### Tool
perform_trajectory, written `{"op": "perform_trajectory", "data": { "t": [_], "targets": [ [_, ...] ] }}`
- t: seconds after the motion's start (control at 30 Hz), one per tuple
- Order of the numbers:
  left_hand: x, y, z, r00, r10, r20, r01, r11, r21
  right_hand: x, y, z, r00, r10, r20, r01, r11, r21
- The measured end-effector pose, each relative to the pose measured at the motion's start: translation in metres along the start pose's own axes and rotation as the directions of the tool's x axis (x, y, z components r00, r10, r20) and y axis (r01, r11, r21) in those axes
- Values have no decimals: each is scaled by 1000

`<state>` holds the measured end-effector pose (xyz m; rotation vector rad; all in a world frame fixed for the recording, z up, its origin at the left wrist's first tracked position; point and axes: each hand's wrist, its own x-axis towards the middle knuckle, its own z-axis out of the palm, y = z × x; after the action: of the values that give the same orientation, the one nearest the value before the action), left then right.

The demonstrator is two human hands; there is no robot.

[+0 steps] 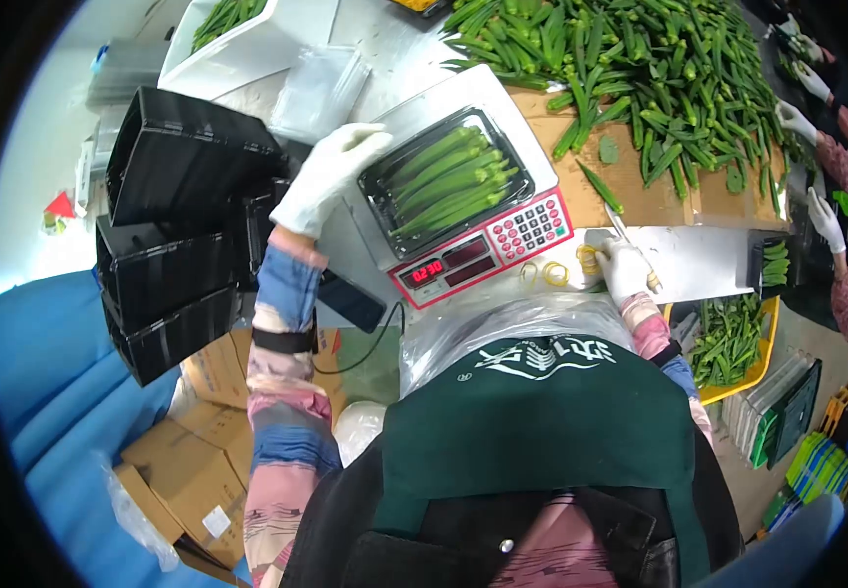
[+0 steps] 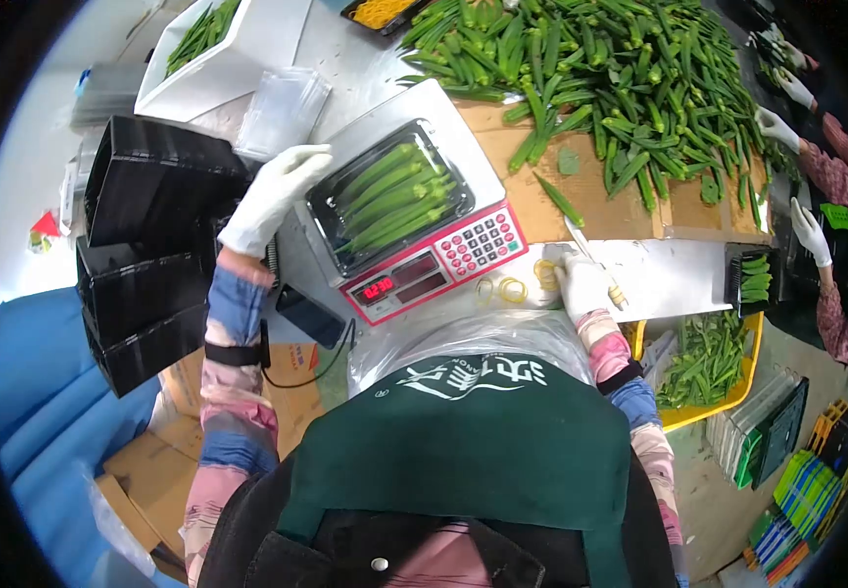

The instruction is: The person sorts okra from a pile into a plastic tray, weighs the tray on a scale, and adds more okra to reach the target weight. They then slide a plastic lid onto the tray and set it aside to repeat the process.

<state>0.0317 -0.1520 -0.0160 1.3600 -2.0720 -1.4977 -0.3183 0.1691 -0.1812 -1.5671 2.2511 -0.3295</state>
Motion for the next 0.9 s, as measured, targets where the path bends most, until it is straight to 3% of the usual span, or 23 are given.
{"op": "perform_trajectory", "data": {
  "t": [0.07, 0.1, 0.23, 0.33, 0.4, 0.5, 0.6, 0.63, 0.67, 0.73, 0.77, 0.8, 0.83, 0.87, 0.9],
  "targets": [
    [9, 1, 7, 989, -43, 139, 39, 999, 35, 4, 0, -4, 998, 57, 32, -60, 993, 105],
    [10, 4, 10, 982, -87, 167, 86, 996, 13, 2, 0, -4, 997, 23, -69, -17, 996, 83],
    [23, 3, 14, 945, -207, 255, 204, 978, 38, 2, 5, -4, 987, 91, -136, -69, 985, 158],
    [29, -6, 18, 963, -133, 235, 106, 986, 128, 3, 1, -6, 983, 57, -174, -37, 992, 117],
    [20, 11, 16, 937, -223, 268, 214, 975, 62, -1, -2, -16, 988, 82, -130, -80, 997, 24],
    [17, 4, 13, 958, -96, 270, 90, 995, 32, 1, -10, -35, 982, 165, -95, -152, 980, 131],
    [2, 9, 11, 959, -71, 273, 82, 996, -28, 4, -42, -84, 985, 135, -109, -103, 960, 259],
    [-4, 11, 11, 956, -94, 279, 97, 995, 1, 6, -48, -90, 981, 185, -65, -154, 933, 327],
    [-13, 13, 17, 953, -136, 270, 178, 975, -136, 9, -56, -98, 980, 189, -61, -150, 906, 395],
    [-25, 11, 20, 949, -147, 277, 215, 949, -231, 16, -70, -113, 979, 199, -53, -141, 837, 528],
    [-35, 14, 25, 954, -110, 277, 223, 881, -417, 26, -55, -90, 984, 172, -40, -103, 743, 662],
    [-48, 29, 34, 959, -75, 274, 228, 778, -586, 31, -62, -92, 991, 126, -49, -59, 730, 681],
    [-65, 49, 39, 958, -97, 271, 264, 669, -695, 36, -75, -96, 995, 78, -57, -16, 717, 697],
    [-67, 22, 39, 965, -131, 229, 258, 654, -711, 40, -90, -101, 997, 29, -66, 26, 703, 710],
    [-71, 4, 45, 961, -39, 275, 246, 579, -778, 42, -109, -113, 999, -5, 52, -38, 599, 800]
  ]
}}
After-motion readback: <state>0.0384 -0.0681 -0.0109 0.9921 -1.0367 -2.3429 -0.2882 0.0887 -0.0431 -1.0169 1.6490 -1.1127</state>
